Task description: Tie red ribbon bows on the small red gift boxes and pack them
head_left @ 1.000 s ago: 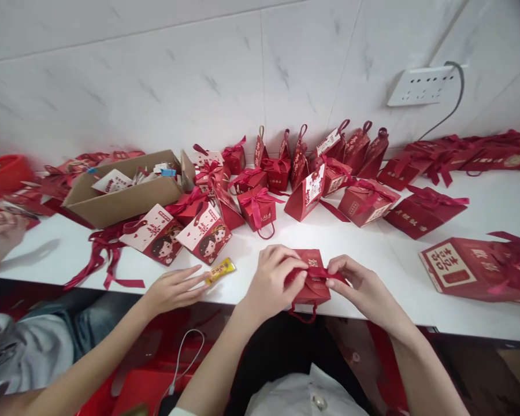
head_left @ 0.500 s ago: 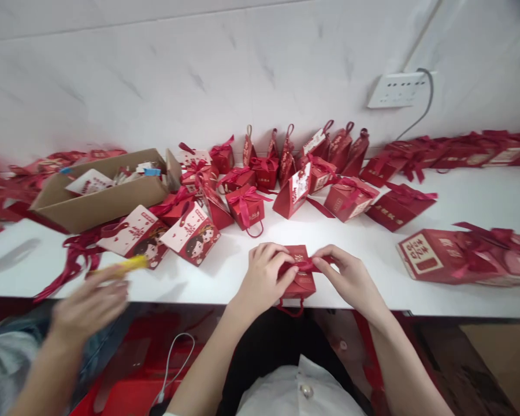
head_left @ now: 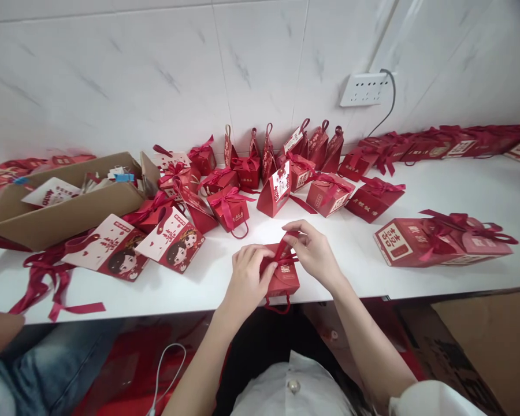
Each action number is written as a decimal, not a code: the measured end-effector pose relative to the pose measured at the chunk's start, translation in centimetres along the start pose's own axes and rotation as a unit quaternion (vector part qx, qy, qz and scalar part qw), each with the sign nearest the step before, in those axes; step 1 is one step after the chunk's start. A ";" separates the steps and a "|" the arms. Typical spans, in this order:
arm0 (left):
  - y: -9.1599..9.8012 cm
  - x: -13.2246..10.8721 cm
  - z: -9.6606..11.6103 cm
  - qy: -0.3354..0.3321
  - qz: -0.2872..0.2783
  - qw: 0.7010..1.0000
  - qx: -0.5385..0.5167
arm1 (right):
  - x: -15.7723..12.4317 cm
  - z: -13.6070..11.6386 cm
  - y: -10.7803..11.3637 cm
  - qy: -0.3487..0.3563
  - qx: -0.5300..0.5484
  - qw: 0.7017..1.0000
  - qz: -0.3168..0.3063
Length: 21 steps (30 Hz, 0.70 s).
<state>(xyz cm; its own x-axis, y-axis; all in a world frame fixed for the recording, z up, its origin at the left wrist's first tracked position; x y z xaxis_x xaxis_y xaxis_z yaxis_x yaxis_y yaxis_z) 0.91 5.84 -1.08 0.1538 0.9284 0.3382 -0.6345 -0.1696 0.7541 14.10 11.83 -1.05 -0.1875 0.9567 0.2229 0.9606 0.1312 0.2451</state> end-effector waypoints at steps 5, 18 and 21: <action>0.2 -0.2 -0.1 -0.007 0.031 0.999 0.004 | 1.0 -0.6 -0.2 0.050 -0.036 0.998 0.004; 1.6 -0.8 0.7 -0.009 0.119 0.988 0.095 | 4.9 -2.3 -2.4 0.113 -0.228 0.954 -0.158; 2.3 -1.6 0.5 0.016 0.157 0.980 0.122 | 4.5 -3.5 -4.4 0.132 -0.257 0.917 -0.276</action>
Point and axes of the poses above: each hand's wrist, its own x-axis towards the middle knuckle, its own y-axis out of the back of the hand, z = x × y, the point moved 7 cm from there along x, towards the middle knuckle, and after that the axes turned 1 degree about x, right-handed, at the moved point
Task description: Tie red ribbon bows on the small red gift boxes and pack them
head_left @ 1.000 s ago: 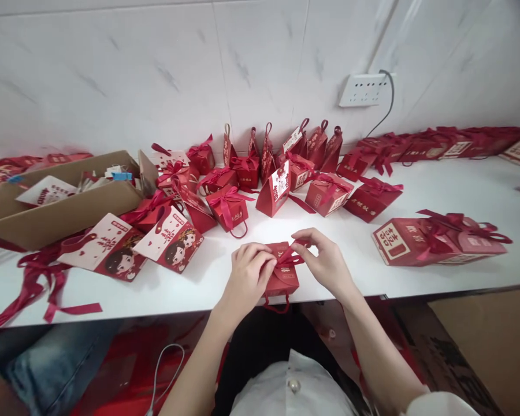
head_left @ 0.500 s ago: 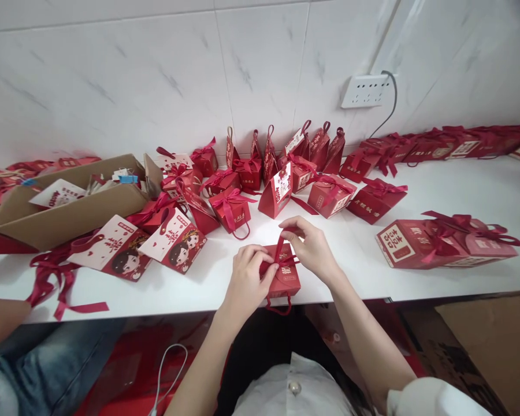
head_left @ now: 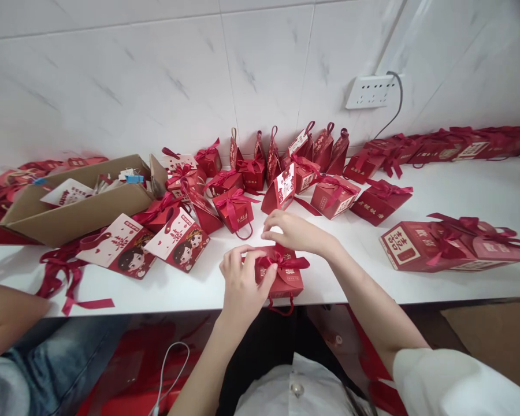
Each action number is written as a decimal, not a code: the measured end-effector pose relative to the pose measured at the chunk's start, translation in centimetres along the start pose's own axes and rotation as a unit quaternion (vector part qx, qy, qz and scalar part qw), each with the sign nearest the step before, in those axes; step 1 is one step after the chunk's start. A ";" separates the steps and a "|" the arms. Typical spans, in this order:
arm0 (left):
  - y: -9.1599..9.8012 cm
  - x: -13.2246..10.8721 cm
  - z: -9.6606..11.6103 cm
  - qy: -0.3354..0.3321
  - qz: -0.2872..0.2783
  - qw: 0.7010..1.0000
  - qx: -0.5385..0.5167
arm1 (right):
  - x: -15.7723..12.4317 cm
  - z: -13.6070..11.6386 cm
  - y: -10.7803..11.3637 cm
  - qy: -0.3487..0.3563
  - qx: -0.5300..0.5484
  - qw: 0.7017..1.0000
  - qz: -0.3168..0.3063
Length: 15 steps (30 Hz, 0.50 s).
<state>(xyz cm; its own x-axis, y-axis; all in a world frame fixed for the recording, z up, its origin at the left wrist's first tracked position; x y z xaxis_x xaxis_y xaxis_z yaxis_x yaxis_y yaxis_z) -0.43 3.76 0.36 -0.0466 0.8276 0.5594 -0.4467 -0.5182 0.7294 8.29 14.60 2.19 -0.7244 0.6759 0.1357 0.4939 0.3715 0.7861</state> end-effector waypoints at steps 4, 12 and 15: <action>0.4 -0.7 0.0 -0.013 -0.001 0.999 0.039 | 0.8 -1.4 -1.5 0.015 -0.023 0.994 -0.107; 0.8 -1.0 1.4 -0.072 -0.006 0.997 0.038 | 1.2 -2.2 -2.8 0.056 -0.025 0.987 -0.150; 0.6 -1.1 1.6 -0.081 -0.008 0.996 0.046 | 1.2 -2.4 -3.6 0.071 -0.012 0.983 -0.169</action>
Point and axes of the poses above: each hand's wrist, its own x-axis towards the middle knuckle, its own y-axis out of the back of the hand, z = x × y, the point moved 7 cm from there along x, towards the middle knuckle, and after that the axes turned 1 degree about x, right-handed, at the moved point
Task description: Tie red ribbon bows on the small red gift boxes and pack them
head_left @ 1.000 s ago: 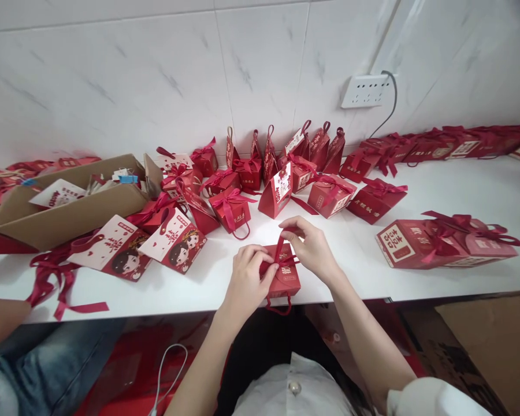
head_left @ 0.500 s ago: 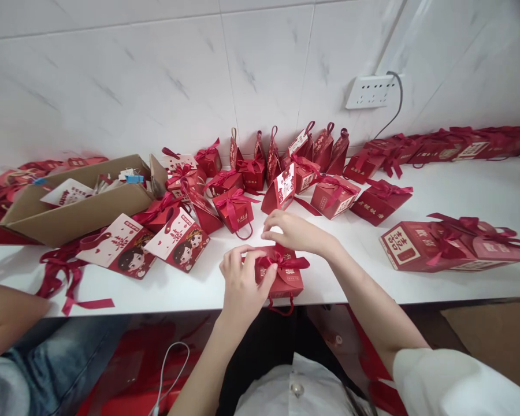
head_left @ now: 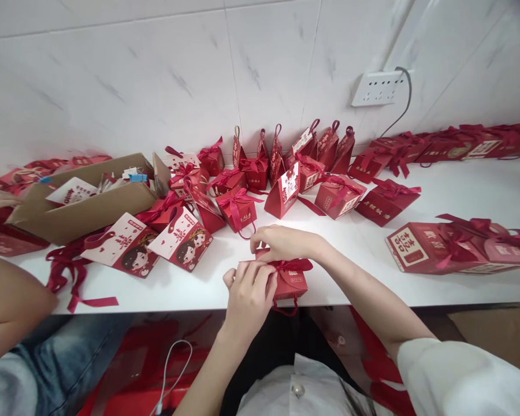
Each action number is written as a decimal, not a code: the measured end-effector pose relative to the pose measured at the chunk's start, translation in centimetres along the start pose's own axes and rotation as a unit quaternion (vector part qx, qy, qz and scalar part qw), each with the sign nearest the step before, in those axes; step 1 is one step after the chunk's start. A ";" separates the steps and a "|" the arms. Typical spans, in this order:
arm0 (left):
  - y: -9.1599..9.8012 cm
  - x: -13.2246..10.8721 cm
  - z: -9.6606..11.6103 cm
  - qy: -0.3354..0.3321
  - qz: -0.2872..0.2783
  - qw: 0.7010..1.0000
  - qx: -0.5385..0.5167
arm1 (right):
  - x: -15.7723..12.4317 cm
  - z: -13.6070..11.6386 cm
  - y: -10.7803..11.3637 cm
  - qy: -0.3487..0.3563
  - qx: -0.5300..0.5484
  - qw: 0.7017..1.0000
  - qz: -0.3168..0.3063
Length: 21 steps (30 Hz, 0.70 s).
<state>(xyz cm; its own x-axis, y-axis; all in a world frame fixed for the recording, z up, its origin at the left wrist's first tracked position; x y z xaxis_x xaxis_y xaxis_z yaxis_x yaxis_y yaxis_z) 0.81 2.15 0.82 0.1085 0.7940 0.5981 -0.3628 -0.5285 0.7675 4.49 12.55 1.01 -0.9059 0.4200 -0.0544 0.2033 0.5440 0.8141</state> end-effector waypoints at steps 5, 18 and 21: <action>-0.9 -0.1 -0.2 0.005 -0.029 0.999 -0.026 | 0.3 -0.2 -0.6 0.022 0.004 1.000 -0.005; -2.2 0.2 -1.2 0.072 -0.103 0.985 -0.120 | 0.1 1.8 0.3 -0.062 0.063 0.990 0.108; -2.2 0.2 -1.5 0.088 -0.114 0.979 -0.147 | -1.3 2.1 1.4 -0.075 0.117 0.971 0.193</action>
Point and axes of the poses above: each hand's wrist, its own x-axis towards the middle knuckle, its own y-axis out of the back of the hand, z = x × y, the point moved 7 cm from there along x, towards the middle knuckle, and after that the axes turned 1 degree about x, right-handed, at the moved point
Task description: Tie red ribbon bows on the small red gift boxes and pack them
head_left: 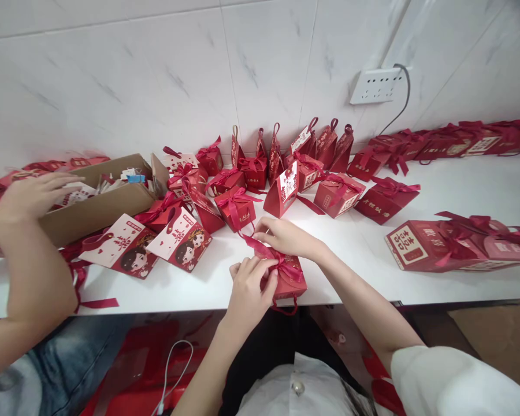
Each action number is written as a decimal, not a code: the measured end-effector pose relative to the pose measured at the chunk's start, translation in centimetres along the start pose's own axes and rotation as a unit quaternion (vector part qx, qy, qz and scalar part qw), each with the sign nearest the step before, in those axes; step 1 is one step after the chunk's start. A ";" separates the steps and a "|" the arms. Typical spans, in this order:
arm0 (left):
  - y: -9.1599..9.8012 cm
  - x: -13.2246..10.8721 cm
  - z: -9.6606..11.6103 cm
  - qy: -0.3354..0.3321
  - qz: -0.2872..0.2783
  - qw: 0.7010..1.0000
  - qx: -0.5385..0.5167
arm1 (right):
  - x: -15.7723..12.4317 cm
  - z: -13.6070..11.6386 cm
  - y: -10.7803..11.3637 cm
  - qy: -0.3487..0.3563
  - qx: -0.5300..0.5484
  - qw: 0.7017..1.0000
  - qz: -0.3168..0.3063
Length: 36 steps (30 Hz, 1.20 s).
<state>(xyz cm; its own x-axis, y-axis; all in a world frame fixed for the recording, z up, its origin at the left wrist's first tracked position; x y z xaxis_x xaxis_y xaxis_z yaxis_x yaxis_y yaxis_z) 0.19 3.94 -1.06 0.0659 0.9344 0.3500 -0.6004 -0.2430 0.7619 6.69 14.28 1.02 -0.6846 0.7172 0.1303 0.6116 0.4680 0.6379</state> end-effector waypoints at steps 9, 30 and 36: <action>1.3 -0.6 -4.6 0.160 0.025 0.974 -0.161 | -11.6 2.7 1.3 -0.201 -0.006 0.972 0.120; -1.4 -0.9 -4.5 0.184 -0.039 0.943 -0.276 | -11.0 6.1 -3.5 -0.181 0.468 0.856 0.126; -2.2 -1.1 -5.9 0.201 0.005 0.919 -0.340 | -10.9 7.2 -4.2 -0.191 0.594 0.768 0.144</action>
<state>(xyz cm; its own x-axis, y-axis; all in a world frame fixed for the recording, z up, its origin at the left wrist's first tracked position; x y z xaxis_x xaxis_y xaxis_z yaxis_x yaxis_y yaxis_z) -3.23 4.99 -6.36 -0.1610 0.9867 0.0216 -0.9672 -0.1621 0.1956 14.45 8.19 -8.55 -0.4253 0.8724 -0.2410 0.8017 0.2395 -0.5477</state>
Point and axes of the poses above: each hand's wrist, its own x-axis towards the middle knuckle, its own y-axis out of the back of the hand, z = x × y, the point moved 7 cm from there along x, towards the middle knuckle, and after that the axes turned 1 degree about x, right-handed, at the moved point
